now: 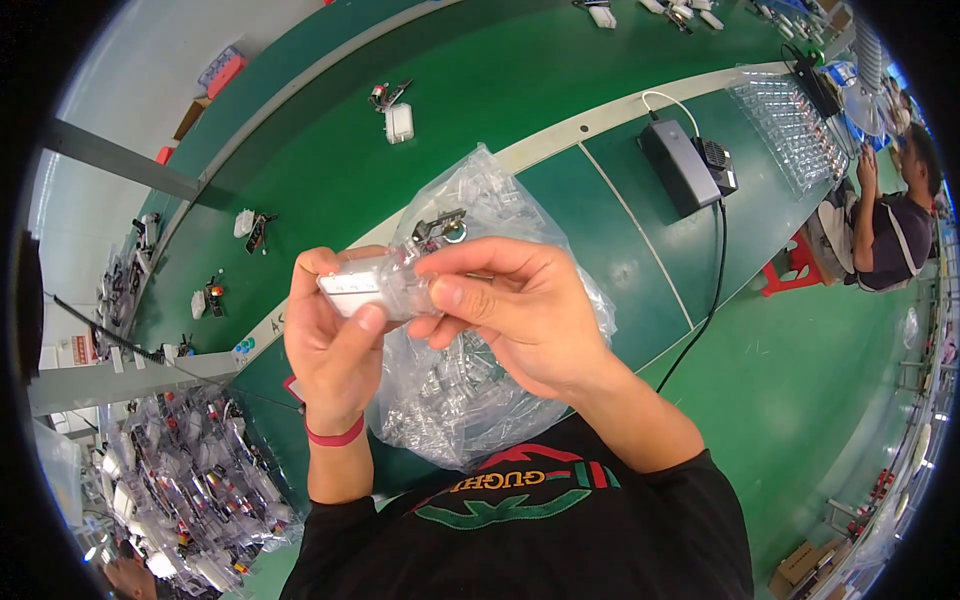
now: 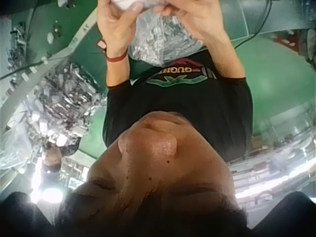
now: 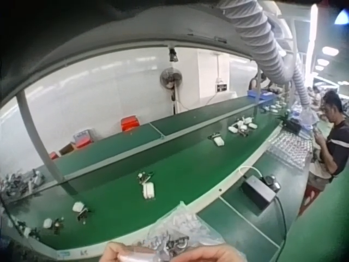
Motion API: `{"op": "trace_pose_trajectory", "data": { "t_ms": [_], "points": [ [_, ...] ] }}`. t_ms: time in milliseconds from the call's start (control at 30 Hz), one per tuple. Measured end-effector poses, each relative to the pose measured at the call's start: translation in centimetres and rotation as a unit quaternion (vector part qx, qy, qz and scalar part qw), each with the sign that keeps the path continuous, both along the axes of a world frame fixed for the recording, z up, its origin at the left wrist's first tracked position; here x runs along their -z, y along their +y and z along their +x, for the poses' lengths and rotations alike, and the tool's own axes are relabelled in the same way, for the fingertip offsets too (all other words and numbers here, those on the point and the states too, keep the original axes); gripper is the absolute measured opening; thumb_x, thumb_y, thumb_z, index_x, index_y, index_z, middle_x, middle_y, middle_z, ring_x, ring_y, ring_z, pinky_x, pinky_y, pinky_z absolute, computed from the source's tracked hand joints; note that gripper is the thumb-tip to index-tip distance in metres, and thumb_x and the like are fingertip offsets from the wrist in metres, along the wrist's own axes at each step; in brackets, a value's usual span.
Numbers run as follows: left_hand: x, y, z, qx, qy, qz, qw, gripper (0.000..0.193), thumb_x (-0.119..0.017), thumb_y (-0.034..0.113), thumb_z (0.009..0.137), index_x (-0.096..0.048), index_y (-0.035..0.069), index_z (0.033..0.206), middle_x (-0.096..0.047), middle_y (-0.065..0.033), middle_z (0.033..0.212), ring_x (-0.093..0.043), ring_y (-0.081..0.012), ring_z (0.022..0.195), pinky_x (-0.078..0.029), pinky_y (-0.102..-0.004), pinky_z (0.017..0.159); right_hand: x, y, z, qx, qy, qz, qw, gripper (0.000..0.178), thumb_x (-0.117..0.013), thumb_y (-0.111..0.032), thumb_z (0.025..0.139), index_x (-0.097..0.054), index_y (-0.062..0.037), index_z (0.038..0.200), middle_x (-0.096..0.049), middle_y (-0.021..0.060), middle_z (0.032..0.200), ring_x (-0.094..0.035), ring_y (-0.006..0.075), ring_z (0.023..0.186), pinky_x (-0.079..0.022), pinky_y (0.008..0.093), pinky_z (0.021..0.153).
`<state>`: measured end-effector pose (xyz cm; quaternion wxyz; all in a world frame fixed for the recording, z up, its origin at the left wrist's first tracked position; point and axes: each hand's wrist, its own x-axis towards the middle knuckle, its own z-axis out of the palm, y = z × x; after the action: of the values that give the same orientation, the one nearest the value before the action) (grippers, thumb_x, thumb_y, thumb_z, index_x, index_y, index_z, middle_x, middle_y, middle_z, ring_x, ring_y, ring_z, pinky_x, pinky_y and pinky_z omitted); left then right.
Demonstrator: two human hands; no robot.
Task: The person assembles small electronic components by hand, connecting plastic housings and wiring harnesses.
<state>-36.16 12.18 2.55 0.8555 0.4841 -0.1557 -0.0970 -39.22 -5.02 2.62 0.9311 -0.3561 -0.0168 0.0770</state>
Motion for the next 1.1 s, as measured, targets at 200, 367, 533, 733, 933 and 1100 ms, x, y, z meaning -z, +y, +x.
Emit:
{"op": "trace_pose_trajectory", "data": {
  "t_ms": [200, 367, 533, 733, 933, 1100],
  "points": [
    [0.3, -0.3, -0.1, -0.017, -0.03, 0.044, 0.998, 0.049, -0.071, -0.001, 0.075, -0.033, 0.007, 0.105, -0.052, -0.0124, 0.102, -0.057, -0.0163, 0.092, -0.051, -0.0268, 0.074, 0.2, 0.0, -0.2, -0.051, 0.039, 0.038, 0.997, 0.016, -0.062, -0.006, 0.085, -0.059, 0.0056, 0.096, -0.063, 0.0156, 0.084, -0.065, 0.0229, 0.066, -0.052, 0.0283, 0.051],
    [-0.1, -0.4, -0.6, 0.011, -0.029, 0.062, 0.998, 0.04, -0.067, 0.003, 0.08, -0.037, 0.004, 0.107, -0.049, -0.0098, 0.102, -0.056, -0.0153, 0.09, -0.05, -0.0257, 0.072, 0.9, 0.0, -0.4, -0.035, 0.029, 0.006, 0.999, 0.016, -0.063, -0.012, 0.086, -0.059, 0.0028, 0.086, -0.061, 0.0121, 0.071, -0.058, 0.0179, 0.047, -0.044, 0.0254, 0.036],
    [0.2, -0.2, -0.9, 0.01, -0.066, 0.048, 0.997, 0.028, -0.058, 0.008, 0.087, -0.039, 0.003, 0.107, -0.047, -0.0093, 0.098, -0.057, -0.0145, 0.082, -0.05, -0.0239, 0.063, 1.7, 0.0, -0.6, -0.063, -0.004, -0.088, 0.994, 0.026, -0.064, -0.023, 0.086, -0.06, 0.0008, 0.077, -0.058, 0.0086, 0.057, -0.051, 0.0132, 0.038, -0.033, 0.0222, 0.032],
    [0.6, -0.7, -0.9, -0.023, -0.053, 0.046, 0.997, 0.028, -0.059, 0.006, 0.086, -0.039, 0.002, 0.106, -0.047, -0.0098, 0.097, -0.057, -0.014, 0.073, -0.05, -0.0237, 0.056, 2.2, 0.1, 0.2, -0.067, -0.014, -0.107, 0.992, 0.034, -0.06, -0.032, 0.087, -0.06, -0.0007, 0.075, -0.058, 0.009, 0.057, -0.051, 0.0129, 0.038, -0.031, 0.0224, 0.032],
    [0.4, -1.1, -1.5, -0.057, -0.067, 0.059, 0.994, 0.028, -0.059, 0.006, 0.086, -0.039, 0.002, 0.105, -0.046, -0.0088, 0.096, -0.057, -0.0132, 0.073, -0.05, -0.0241, 0.055, 2.4, 0.6, 0.2, -0.067, -0.025, -0.067, 0.995, 0.038, -0.059, -0.035, 0.087, -0.06, 0.0002, 0.073, -0.058, 0.0096, 0.057, -0.051, 0.0129, 0.038, -0.033, 0.0224, 0.032],
    [0.1, -0.6, 0.0, -0.081, -0.037, 0.102, 0.991, 0.028, -0.062, 0.007, 0.086, -0.041, 0.002, 0.105, -0.052, -0.0076, 0.092, -0.057, -0.0115, 0.071, -0.049, -0.0228, 0.055, 1.8, 0.7, 1.3, -0.055, 0.0, -0.12, 0.991, 0.041, -0.056, -0.036, 0.089, -0.059, 0.0014, 0.073, -0.057, 0.0091, 0.055, -0.051, 0.0118, 0.039, -0.034, 0.0217, 0.032]
  ]
}}
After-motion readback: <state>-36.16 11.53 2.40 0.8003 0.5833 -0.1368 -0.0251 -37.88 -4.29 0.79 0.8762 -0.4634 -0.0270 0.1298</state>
